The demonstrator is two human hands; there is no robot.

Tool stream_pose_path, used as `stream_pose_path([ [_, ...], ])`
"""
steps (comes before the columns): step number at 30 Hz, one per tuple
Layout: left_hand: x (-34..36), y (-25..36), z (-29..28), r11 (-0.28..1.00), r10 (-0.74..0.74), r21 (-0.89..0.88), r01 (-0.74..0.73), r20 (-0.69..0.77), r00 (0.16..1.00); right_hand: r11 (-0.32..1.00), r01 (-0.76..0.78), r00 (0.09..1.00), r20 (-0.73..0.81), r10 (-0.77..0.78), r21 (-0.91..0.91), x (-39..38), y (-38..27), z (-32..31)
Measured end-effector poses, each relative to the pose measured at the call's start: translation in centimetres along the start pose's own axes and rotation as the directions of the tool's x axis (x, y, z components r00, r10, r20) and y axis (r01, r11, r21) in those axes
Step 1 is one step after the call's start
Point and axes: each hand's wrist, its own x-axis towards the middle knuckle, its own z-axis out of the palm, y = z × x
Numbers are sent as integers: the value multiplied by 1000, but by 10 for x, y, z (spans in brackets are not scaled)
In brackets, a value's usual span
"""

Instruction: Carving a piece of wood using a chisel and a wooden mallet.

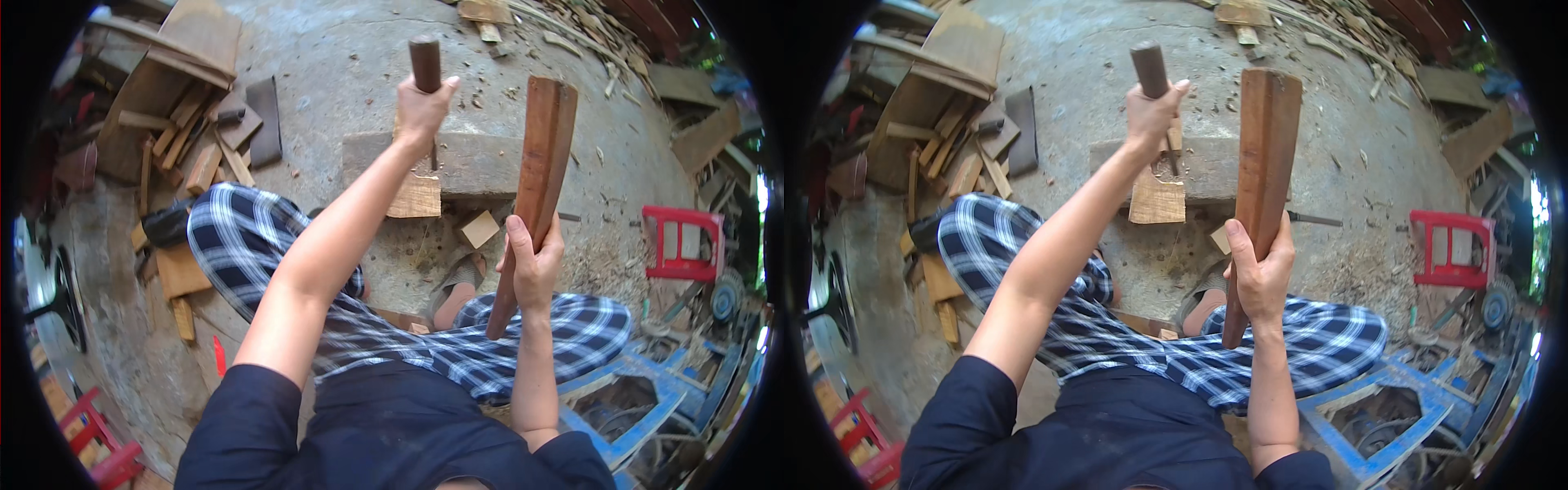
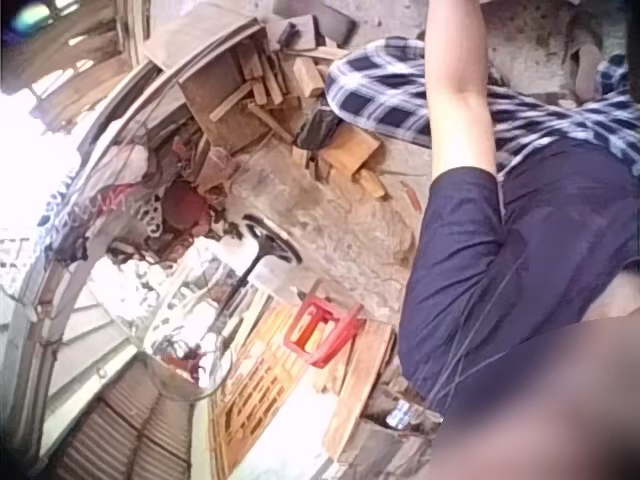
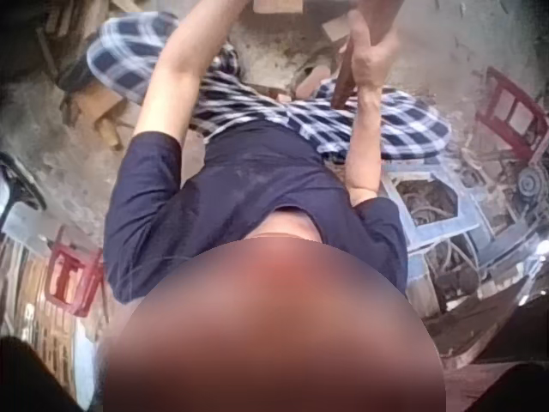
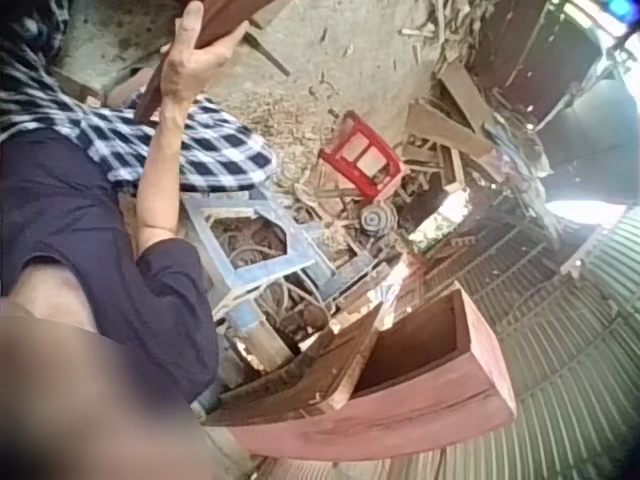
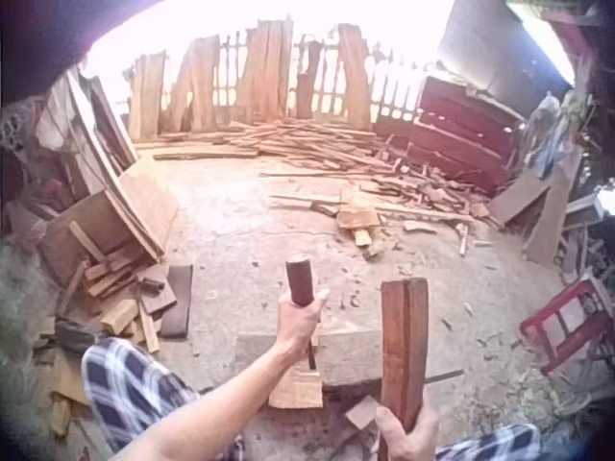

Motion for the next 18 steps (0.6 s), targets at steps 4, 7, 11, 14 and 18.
stream_pose_path([
  [4, -12, 1, -15, 928, -125, 372, -1, 315, 941, 999, 41, 998, -52, -40, 4, 8, 0, -10],
  [7, -37, -51, -41, 555, -233, 719, -419, 618, 751, 997, 36, 994, -101, -29, 68, 13, -5, -13],
  [11, -87, -74, -57, 240, -359, 784, -573, 620, 698, 997, 65, 990, -128, -61, 28, 17, -5, -22],
  [14, -88, -71, -54, 182, -314, 801, -570, 597, 738, 997, 61, 989, -138, -56, 36, 18, -9, -27],
  [18, -87, -67, -56, 166, -414, 767, -619, 624, 662, 998, 55, 987, -152, -48, 42, 19, -4, -27],
])
